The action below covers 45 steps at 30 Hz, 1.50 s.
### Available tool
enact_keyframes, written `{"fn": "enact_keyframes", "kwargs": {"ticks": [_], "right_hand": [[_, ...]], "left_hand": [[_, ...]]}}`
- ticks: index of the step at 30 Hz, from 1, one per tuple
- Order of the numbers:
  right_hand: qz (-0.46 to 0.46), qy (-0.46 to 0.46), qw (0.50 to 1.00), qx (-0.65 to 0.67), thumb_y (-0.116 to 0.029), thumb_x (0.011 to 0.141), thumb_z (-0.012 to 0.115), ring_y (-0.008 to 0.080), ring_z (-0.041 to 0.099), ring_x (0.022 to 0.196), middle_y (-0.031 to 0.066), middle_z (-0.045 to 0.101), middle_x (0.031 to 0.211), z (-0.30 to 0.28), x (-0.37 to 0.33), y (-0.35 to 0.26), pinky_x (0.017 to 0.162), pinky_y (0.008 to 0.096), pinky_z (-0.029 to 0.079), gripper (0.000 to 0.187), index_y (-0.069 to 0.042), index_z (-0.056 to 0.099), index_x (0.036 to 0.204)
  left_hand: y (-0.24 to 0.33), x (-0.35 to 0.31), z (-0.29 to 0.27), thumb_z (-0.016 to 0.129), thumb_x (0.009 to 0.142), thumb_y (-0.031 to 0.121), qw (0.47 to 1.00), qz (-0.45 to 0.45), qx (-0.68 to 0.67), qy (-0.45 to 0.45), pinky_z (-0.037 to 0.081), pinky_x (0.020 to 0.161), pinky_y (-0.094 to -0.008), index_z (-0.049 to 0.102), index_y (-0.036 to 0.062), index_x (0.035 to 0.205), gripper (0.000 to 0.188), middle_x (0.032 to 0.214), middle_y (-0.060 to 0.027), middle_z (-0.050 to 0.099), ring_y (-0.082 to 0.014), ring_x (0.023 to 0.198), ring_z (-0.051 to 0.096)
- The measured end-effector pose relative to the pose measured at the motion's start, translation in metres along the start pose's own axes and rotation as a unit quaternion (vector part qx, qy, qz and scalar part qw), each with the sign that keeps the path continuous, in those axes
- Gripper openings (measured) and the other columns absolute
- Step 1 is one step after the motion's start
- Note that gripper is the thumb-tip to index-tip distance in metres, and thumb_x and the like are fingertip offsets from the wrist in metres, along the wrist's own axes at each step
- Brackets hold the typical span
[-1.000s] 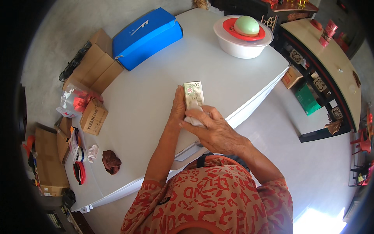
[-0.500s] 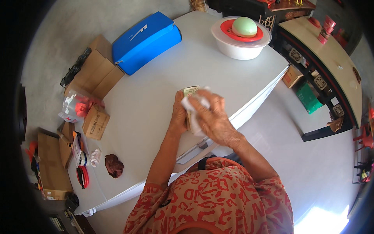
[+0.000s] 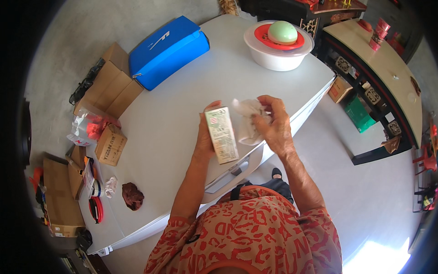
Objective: The person wipes a small rectangular box with a white cloth and places it on a stack of containers. Then, the person uses a brown cloth to wipe the surface of a white refrigerator and a blue shoebox resting on top of it. Finally, the person wipes a small cardboard box.
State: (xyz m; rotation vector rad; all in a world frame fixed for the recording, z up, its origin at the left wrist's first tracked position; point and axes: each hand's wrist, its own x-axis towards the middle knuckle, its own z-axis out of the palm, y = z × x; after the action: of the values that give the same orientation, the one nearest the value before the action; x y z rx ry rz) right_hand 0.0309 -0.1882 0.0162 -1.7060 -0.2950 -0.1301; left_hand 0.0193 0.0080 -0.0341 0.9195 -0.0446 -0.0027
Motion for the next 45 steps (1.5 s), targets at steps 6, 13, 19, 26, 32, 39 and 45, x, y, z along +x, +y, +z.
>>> {"fn": "enact_keyframes", "kwargs": {"ticks": [6, 13, 19, 26, 32, 39, 45], "right_hand": [[-0.015, -0.102, 0.960, 0.260, -0.001, 0.085, 0.065, 0.0120, 0.055, 0.099, 0.0041, 0.059, 0.106, 0.034, -0.025, -0.008, 0.088, 0.0258, 0.045, 0.038, -0.005, 0.053, 0.120], [0.020, -0.058, 0.952, 0.300, -0.004, 0.089, 0.057, 0.0078, 0.054, 0.088, -0.0010, 0.060, 0.100, 0.039, -0.020, 0.009, 0.077, 0.0230, 0.046, 0.027, -0.011, 0.061, 0.115], [-0.109, -0.081, 0.979, 0.150, 0.007, 0.081, 0.053, 0.0117, 0.056, 0.094, 0.0055, 0.057, 0.110, -0.008, -0.007, -0.039, 0.079, 0.0259, 0.048, 0.039, -0.010, 0.064, 0.115], [-0.127, -0.296, 0.943, 0.087, 0.006, 0.073, 0.060, 0.0201, 0.059, 0.100, 0.0071, 0.058, 0.109, -0.016, 0.006, -0.042, 0.087, 0.0334, 0.050, 0.042, -0.011, 0.070, 0.109], [-0.114, -0.265, 0.954, 0.084, 0.000, 0.075, 0.058, 0.0197, 0.060, 0.096, 0.0059, 0.058, 0.108, 0.002, 0.025, -0.025, 0.084, 0.0324, 0.051, 0.035, -0.010, 0.070, 0.107], [-0.188, -0.309, 0.932, -0.032, 0.004, 0.072, 0.062, 0.0240, 0.060, 0.097, 0.0071, 0.059, 0.108, -0.019, 0.018, -0.040, 0.081, 0.0350, 0.052, 0.036, -0.011, 0.070, 0.103], [-0.224, -0.333, 0.912, -0.081, 0.002, 0.071, 0.066, 0.0235, 0.059, 0.098, 0.0055, 0.059, 0.104, -0.021, 0.013, -0.048, 0.078, 0.0350, 0.052, 0.034, -0.011, 0.070, 0.102]], "left_hand": [[0.002, -0.007, 0.008, 0.047, 0.087, 0.065, 0.994, 0.094, 0.038, -0.032, 0.056, 0.077, -0.0306, 0.038, 0.0081, 0.129, 0.071, 0.106, -0.0075, 0.058, -0.0168, 0.093, 0.062], [0.013, -0.016, 0.011, 0.068, 0.069, 0.067, 0.971, 0.184, 0.143, -0.061, 0.051, 0.082, -0.0290, 0.036, 0.0067, 0.131, 0.092, 0.103, -0.0044, 0.057, -0.0145, 0.096, 0.060], [0.013, -0.020, 0.016, 0.091, 0.054, 0.041, 0.985, 0.111, 0.103, -0.084, 0.049, 0.087, -0.0284, 0.037, 0.0054, 0.130, 0.100, 0.106, -0.0043, 0.059, -0.0145, 0.099, 0.059], [0.008, -0.021, 0.012, 0.095, 0.049, 0.029, 0.983, 0.060, 0.137, -0.103, 0.048, 0.089, -0.0302, 0.038, 0.0057, 0.128, 0.100, 0.108, -0.0049, 0.059, -0.0164, 0.102, 0.058], [0.000, -0.020, 0.010, 0.094, 0.050, 0.025, 0.984, 0.031, 0.133, -0.118, 0.047, 0.090, -0.0297, 0.040, 0.0068, 0.125, 0.094, 0.112, -0.0047, 0.057, -0.0160, 0.106, 0.055], [0.010, -0.021, 0.014, 0.095, 0.049, 0.023, 0.979, -0.023, 0.173, -0.104, 0.048, 0.090, -0.0311, 0.040, 0.0055, 0.128, 0.098, 0.111, -0.0060, 0.059, -0.0166, 0.103, 0.058], [0.015, -0.021, 0.020, 0.094, 0.048, 0.017, 0.971, -0.031, 0.201, -0.127, 0.049, 0.087, -0.0302, 0.046, 0.0050, 0.125, 0.091, 0.108, -0.0057, 0.061, -0.0158, 0.101, 0.058]]}}
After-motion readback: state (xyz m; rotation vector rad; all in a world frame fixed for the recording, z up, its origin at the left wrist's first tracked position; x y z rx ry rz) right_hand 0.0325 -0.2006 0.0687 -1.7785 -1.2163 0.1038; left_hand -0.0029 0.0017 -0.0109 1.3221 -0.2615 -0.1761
